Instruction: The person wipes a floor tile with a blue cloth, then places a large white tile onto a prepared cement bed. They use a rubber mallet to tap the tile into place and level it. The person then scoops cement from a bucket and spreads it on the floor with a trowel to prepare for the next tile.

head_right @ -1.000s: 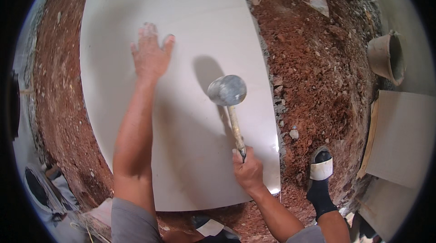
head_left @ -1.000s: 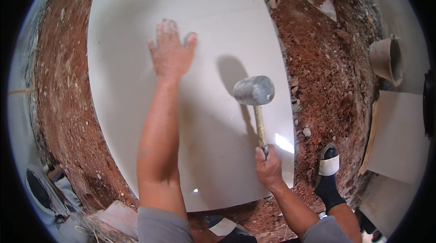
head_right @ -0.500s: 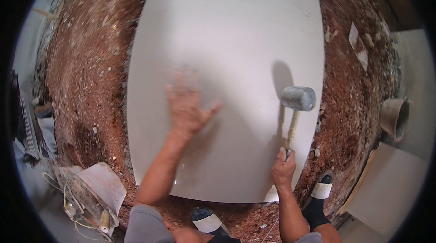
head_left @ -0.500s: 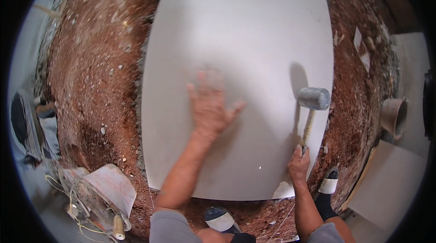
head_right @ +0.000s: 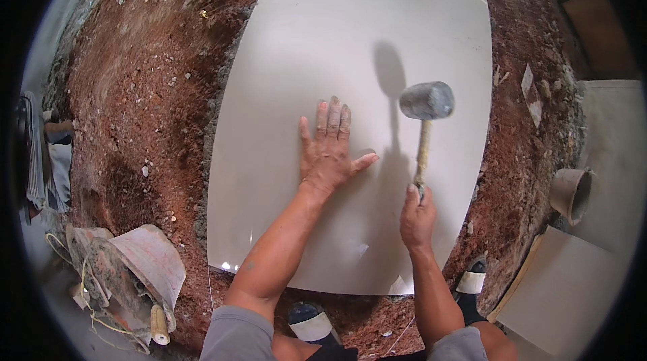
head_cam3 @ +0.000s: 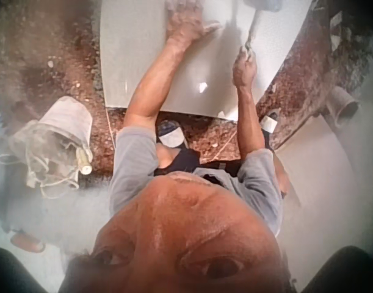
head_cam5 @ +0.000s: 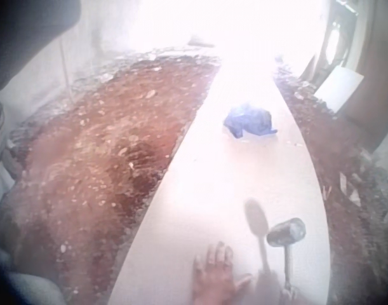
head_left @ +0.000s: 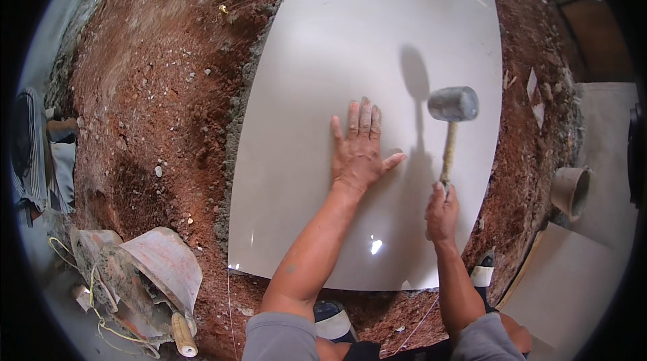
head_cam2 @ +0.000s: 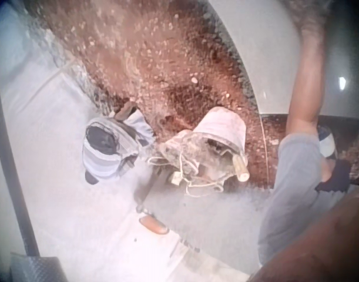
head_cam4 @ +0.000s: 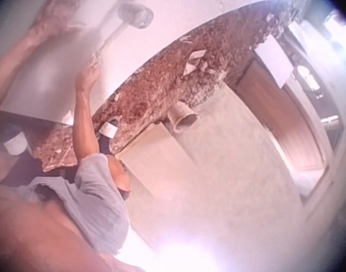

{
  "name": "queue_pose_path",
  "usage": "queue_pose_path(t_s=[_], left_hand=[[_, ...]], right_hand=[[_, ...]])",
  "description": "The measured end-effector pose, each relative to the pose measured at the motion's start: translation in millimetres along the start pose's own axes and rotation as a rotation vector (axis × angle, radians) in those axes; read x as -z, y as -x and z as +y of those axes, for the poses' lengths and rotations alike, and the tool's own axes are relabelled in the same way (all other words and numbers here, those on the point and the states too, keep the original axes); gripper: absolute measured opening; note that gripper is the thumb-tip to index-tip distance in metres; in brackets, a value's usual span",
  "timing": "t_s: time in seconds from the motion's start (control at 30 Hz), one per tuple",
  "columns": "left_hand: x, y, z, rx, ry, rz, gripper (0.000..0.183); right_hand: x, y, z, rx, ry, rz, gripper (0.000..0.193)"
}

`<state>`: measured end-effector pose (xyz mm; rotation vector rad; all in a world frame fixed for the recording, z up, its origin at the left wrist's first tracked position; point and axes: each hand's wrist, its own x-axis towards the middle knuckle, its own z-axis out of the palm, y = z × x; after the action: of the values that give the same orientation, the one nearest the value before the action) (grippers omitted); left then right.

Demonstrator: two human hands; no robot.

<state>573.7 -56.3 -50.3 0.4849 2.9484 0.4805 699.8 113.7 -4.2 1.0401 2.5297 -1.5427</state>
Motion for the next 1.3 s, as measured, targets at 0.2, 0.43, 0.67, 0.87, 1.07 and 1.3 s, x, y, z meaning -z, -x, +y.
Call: queue_pose_path(t_s=[0.2, 0.43, 0.67, 0.87, 1.07, 1.3], left_hand=[[-0.1, -0.7, -0.8, -0.002, -0.036, 0.1, 0.106], [-12.2, -2.3, -2.0, -0.065, -0.257, 0.191, 0.103], [-8.3, -12.7, -1.9, -0.002, -0.482, -0.016, 0.102], [0.9, -37.4, -14.5, -0.019, -0.403, -0.189, 0.104], [27.1, 10.3, 14.8, -0.287, -0.441, -0.311, 0.107], [18.0, 105.5, 44.8, -0.361, -0.31, -0.334, 0.113]], right_hand=[[-8.3, 42.5, 4.1, -0.097, 0.019, -0.044, 0.03], [23.1, 141.9, 46.5, -0.16, 0.085, -0.039, 0.032], [32.8, 177.6, 67.4, -0.169, 0.174, 0.004, 0.033], [21.9, 169.4, 64.2, -0.18, 0.116, -0.017, 0.041], [28.3, 159.3, 61.6, -0.151, 0.083, -0.049, 0.044], [53.7, 171.8, 63.2, -0.277, 0.129, -0.169, 0.043]])
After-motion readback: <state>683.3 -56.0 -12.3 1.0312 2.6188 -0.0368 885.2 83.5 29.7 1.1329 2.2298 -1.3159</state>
